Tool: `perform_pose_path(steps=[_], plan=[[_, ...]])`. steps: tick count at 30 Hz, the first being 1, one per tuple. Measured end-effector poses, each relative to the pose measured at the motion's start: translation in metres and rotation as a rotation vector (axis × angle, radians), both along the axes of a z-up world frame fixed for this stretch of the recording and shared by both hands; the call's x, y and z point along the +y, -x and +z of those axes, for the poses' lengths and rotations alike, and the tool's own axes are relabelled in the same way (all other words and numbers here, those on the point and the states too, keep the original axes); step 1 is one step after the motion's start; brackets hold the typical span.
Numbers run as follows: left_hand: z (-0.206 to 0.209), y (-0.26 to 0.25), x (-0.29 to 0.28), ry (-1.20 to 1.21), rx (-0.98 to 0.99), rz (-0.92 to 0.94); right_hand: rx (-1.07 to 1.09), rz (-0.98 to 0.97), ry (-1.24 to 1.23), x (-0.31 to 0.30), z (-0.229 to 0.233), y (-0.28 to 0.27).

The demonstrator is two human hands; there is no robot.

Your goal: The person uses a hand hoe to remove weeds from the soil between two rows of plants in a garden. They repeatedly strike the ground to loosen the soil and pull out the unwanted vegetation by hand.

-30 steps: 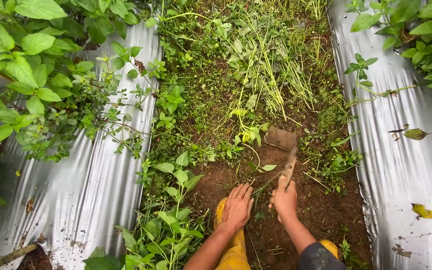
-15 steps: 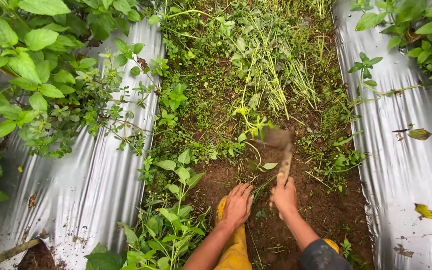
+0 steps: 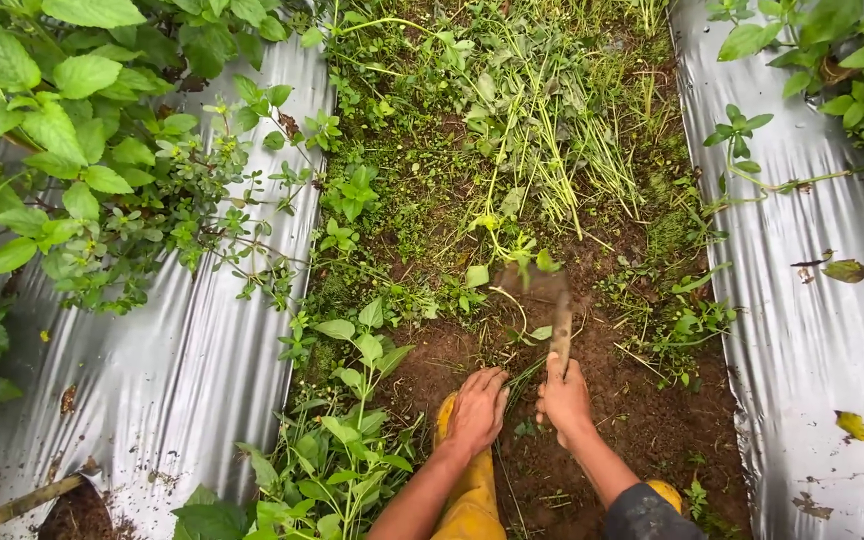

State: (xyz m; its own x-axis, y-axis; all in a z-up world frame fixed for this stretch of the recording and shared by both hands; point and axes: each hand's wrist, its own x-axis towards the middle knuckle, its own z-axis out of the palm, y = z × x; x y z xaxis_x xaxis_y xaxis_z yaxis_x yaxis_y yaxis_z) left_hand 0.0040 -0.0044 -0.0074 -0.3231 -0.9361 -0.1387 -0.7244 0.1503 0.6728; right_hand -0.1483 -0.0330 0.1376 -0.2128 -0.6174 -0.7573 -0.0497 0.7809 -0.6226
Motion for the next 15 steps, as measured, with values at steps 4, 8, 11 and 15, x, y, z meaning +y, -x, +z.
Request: perform_pose_path(steps=[4, 8, 11, 15], plan=[[-0.003, -0.002, -0.001, -0.002, 0.003, -0.011, 0.062, 0.093, -0.019, 0.006, -0.004, 0.001], [0.000, -0.002, -0.001, 0.016, 0.010, 0.003, 0.121, -0.065, 0.032, 0.005, -0.014, -0.007], [-0.006, -0.002, -0.001, -0.031, 0.016, -0.006, 0.105, 0.148, -0.007, 0.011, -0.004, 0.005], [-0.007, 0.001, -0.002, 0.003, 0.011, 0.005, -0.021, -0.158, 0.014, 0.005, -0.007, 0.000]])
